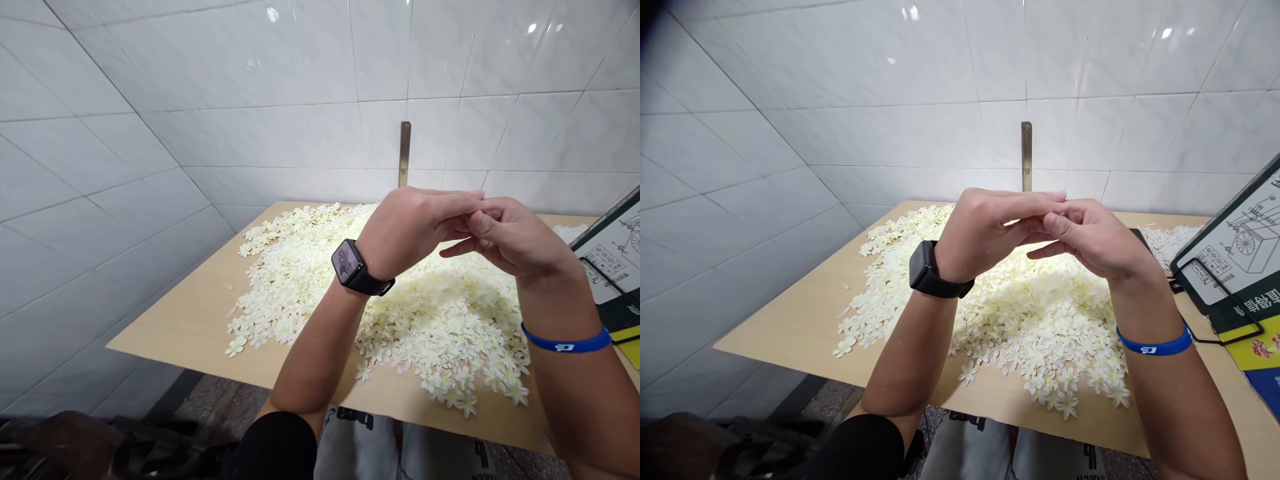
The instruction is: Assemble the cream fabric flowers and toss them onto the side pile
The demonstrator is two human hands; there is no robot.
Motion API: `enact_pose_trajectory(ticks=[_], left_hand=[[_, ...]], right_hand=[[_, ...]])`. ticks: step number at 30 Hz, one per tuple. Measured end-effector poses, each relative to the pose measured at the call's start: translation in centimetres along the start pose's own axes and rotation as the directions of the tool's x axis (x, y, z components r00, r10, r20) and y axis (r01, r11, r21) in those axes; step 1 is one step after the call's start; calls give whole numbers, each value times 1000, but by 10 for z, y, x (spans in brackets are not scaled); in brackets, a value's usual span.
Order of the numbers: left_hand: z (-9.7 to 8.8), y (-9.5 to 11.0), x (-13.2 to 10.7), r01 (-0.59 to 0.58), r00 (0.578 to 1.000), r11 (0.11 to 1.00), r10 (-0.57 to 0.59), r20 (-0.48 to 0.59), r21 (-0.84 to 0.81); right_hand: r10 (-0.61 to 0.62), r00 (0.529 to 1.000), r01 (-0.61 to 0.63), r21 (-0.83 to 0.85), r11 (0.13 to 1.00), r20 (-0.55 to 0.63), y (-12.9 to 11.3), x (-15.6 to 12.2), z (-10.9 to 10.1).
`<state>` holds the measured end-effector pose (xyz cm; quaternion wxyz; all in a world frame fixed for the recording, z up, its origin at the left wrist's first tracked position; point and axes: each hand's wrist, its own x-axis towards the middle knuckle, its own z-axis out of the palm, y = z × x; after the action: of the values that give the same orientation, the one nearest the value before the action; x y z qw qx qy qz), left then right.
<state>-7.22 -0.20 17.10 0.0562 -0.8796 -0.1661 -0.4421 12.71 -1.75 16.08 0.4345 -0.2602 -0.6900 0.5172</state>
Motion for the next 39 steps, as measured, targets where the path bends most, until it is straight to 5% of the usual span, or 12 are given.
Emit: enact_pose_trajectory(ticks=[6, 13, 19, 26, 35, 39], left_hand=[[-7, 14, 0, 44, 998, 980, -35, -49, 192], [7, -4, 1, -20, 997, 1000, 19, 78, 20], [25, -15, -5, 29, 995, 998, -23, -93, 58], [18, -22, 0, 3, 999, 997, 1, 52, -72], [21, -21, 1, 69, 996, 998, -70, -57, -9], [20, -18, 2, 86, 996, 995, -87, -21, -44]], right_hand=[[-48, 998, 48, 2, 999, -52, 2, 3, 4], [-49, 998, 48, -46, 998, -27, -2, -1, 1], [4, 996, -5, -21, 1000, -85, -1, 1, -2], [-114, 977, 93, -124, 988, -179, 5, 1, -3], [-66, 975, 59, -39, 998, -214, 2, 3, 3], [-27, 970, 20, -34, 999, -240, 6, 9, 2]])
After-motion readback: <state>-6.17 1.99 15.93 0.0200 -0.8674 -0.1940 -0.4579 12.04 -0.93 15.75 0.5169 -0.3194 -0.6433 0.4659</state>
